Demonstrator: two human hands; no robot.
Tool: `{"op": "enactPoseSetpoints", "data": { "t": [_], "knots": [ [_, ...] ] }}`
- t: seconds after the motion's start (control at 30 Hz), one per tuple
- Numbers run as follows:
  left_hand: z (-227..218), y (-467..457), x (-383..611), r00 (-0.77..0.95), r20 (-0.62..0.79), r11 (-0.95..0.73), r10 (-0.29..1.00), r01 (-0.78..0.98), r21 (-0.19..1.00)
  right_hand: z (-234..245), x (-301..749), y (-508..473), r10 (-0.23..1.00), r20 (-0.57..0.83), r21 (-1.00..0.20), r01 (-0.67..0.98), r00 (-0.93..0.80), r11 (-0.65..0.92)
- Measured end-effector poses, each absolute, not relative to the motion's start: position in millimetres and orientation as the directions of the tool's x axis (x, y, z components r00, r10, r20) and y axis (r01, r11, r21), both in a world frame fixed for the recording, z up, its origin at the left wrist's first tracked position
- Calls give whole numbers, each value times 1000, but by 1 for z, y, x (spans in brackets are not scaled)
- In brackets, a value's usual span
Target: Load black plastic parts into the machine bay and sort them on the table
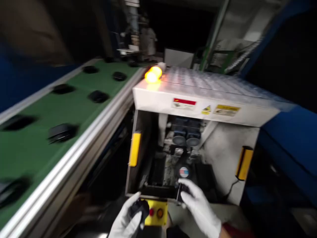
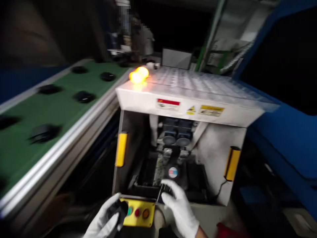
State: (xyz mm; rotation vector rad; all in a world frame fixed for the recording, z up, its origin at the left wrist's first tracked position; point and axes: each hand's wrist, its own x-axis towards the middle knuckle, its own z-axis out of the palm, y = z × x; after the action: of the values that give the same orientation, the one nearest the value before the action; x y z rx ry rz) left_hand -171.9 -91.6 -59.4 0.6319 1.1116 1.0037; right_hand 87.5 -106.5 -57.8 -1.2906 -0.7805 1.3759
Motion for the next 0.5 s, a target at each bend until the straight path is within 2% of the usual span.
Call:
{"op": "enactPoseSetpoints", "data": {
  "t": [0.03,0.07,0.1,0.13,0.23,0.37,0.5],
  "knots": [
    [-60,-56,-142,130,-317,338,939,-208,918,-52,120,-87,947,-86,-996,-17,309,-85],
    [-59,-23,-111,156,-201,219,967,-103,970,-47,151,-67,909,77,-981,195,409,-5],
    [-57,6,-82,182,-82,88,980,-26,996,-44,178,-49,877,189,-940,339,442,31],
    [-56,33,-55,234,31,-35,972,13,999,-43,201,-33,856,252,-910,410,451,52],
    [-59,92,2,366,159,-180,917,23,983,-56,239,8,870,299,-891,440,393,108],
    [-75,129,27,481,187,-231,857,33,972,-76,244,29,885,328,-874,461,329,153],
    [-90,135,25,498,203,-254,843,36,966,-84,242,33,905,337,-849,499,258,174]
  ]
}}
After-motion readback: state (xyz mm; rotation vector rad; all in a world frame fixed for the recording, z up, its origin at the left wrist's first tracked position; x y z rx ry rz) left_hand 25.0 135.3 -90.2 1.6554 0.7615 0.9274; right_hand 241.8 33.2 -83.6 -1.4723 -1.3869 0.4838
